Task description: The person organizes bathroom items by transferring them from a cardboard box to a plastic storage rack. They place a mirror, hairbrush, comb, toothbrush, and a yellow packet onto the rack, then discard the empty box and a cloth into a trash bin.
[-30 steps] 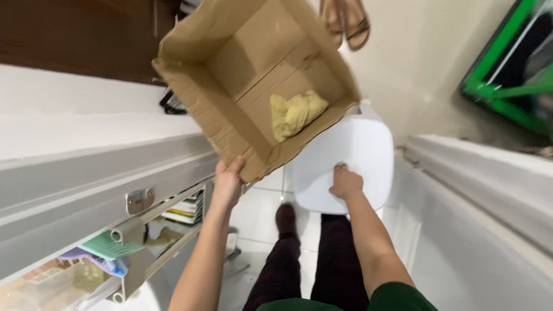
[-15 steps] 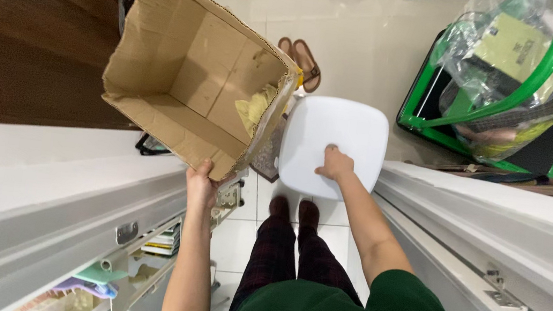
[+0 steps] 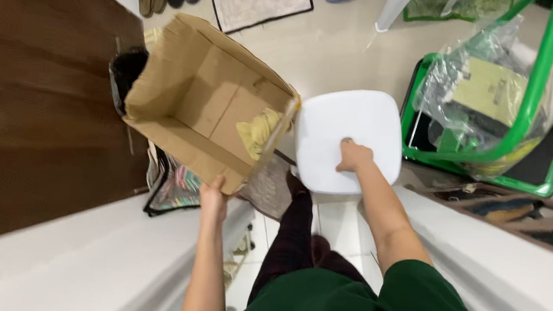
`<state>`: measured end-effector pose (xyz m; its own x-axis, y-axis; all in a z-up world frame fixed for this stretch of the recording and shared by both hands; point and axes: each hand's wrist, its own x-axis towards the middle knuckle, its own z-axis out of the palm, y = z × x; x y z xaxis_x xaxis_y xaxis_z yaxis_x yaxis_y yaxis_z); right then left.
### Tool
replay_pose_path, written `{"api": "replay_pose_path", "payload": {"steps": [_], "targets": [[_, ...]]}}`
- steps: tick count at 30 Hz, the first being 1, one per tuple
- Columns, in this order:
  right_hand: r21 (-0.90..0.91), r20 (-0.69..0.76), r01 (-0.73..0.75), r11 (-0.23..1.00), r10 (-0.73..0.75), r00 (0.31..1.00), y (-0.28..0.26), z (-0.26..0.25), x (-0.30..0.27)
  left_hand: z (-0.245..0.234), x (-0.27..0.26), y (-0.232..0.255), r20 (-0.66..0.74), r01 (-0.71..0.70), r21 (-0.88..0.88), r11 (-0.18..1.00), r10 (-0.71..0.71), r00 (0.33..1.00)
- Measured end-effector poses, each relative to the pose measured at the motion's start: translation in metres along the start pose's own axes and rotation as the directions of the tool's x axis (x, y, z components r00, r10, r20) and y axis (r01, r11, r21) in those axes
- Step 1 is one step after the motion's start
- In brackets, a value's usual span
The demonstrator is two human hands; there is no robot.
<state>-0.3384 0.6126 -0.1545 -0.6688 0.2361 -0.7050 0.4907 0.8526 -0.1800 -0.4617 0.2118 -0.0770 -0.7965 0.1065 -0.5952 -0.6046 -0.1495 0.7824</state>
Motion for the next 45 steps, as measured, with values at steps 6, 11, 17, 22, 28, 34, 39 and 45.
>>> {"api": "replay_pose_path", "payload": {"steps": [6, 11, 17, 22, 28, 34, 39, 45], "targets": [[-0.026, 0.095, -0.067, 0.997, 0.069, 0.993, 0.018, -0.082, 0.055, 0.057, 0.060, 0.029, 0.067, 0.054, -0.005, 0.999, -0.054, 0.996], [-0.036, 0.069, -0.103, 0.994, 0.105, 0.992, 0.043, -0.111, 0.110, 0.108, 0.100, 0.039, 0.047, 0.069, 0.023, 0.997, -0.070, 0.996], [-0.006, 0.056, -0.152, 0.988, 0.152, 0.987, 0.102, -0.144, 0.212, 0.153, 0.149, 0.014, -0.049, 0.103, 0.058, 0.993, -0.100, 0.994], [-0.030, 0.060, -0.170, 0.985, 0.171, 0.983, 0.145, -0.176, 0.285, 0.170, 0.185, -0.032, -0.052, 0.056, 0.079, 0.995, -0.052, 0.997], [-0.083, 0.142, -0.206, 0.975, 0.216, 0.966, 0.194, -0.175, 0.361, 0.194, 0.198, -0.066, -0.188, 0.189, 0.110, 0.976, -0.166, 0.968], [-0.056, 0.168, -0.214, 0.975, 0.221, 0.961, 0.212, -0.165, 0.383, 0.219, 0.206, -0.074, -0.215, 0.249, 0.129, 0.960, -0.218, 0.952], [-0.008, 0.096, -0.173, 0.985, 0.173, 0.980, 0.220, -0.157, 0.381, 0.227, 0.216, -0.078, -0.215, 0.219, 0.245, 0.944, -0.168, 0.962], [0.383, -0.304, -0.119, 0.916, 0.247, 0.920, 0.201, -0.160, 0.336, 0.246, 0.216, -0.067, -0.191, 0.268, 0.252, 0.930, -0.224, 0.956]]}}
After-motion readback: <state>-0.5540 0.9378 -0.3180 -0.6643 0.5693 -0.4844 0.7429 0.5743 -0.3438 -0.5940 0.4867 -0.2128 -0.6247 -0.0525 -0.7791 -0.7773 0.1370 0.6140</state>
